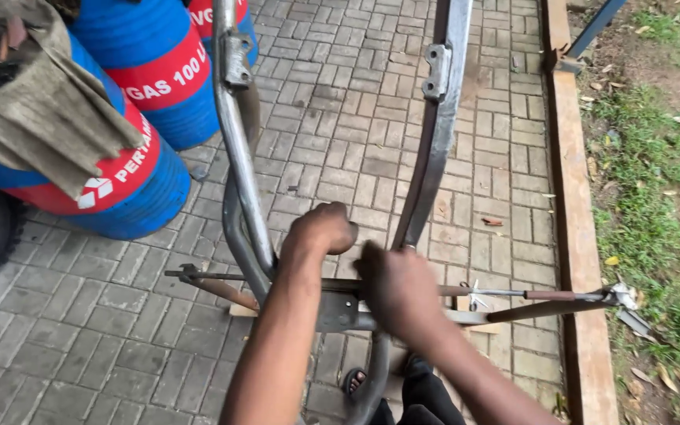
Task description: The person scrapes a metal frame with a flat metal tool, repeatedly rubbing the tool along the frame's surface to remove residue or rust. The person holds the frame steady with one hand while scraping with the other.
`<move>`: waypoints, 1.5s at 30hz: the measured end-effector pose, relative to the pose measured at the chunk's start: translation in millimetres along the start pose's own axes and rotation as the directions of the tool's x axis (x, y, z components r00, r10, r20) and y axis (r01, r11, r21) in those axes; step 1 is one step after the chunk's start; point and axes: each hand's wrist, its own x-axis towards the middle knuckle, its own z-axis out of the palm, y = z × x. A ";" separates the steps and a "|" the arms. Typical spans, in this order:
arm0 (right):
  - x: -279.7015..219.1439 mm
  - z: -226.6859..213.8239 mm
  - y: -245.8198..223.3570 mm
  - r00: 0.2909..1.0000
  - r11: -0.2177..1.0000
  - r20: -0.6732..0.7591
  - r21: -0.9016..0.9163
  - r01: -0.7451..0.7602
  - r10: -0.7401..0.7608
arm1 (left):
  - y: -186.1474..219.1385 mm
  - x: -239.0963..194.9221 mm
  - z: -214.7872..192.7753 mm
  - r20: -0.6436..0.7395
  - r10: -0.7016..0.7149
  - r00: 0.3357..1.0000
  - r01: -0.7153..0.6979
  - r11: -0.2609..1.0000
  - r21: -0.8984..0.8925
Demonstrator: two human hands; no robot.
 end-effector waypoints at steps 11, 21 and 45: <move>-11.8 -8.3 -31.7 0.996 0.959 -0.018 0.271 -0.082 0.090 | -7.8 5.9 -2.5 -0.040 0.000 0.999 0.002 0.999 0.048; -4.6 14.2 -1.1 0.994 0.971 -0.038 0.220 -0.092 0.103 | -11.8 16.5 10.5 0.000 0.010 1.000 -0.010 1.000 0.022; -31.3 28.4 -7.0 0.814 0.850 -0.578 0.404 0.337 -0.048 | -2.0 -8.3 -3.7 0.086 -0.174 0.981 0.166 0.981 0.097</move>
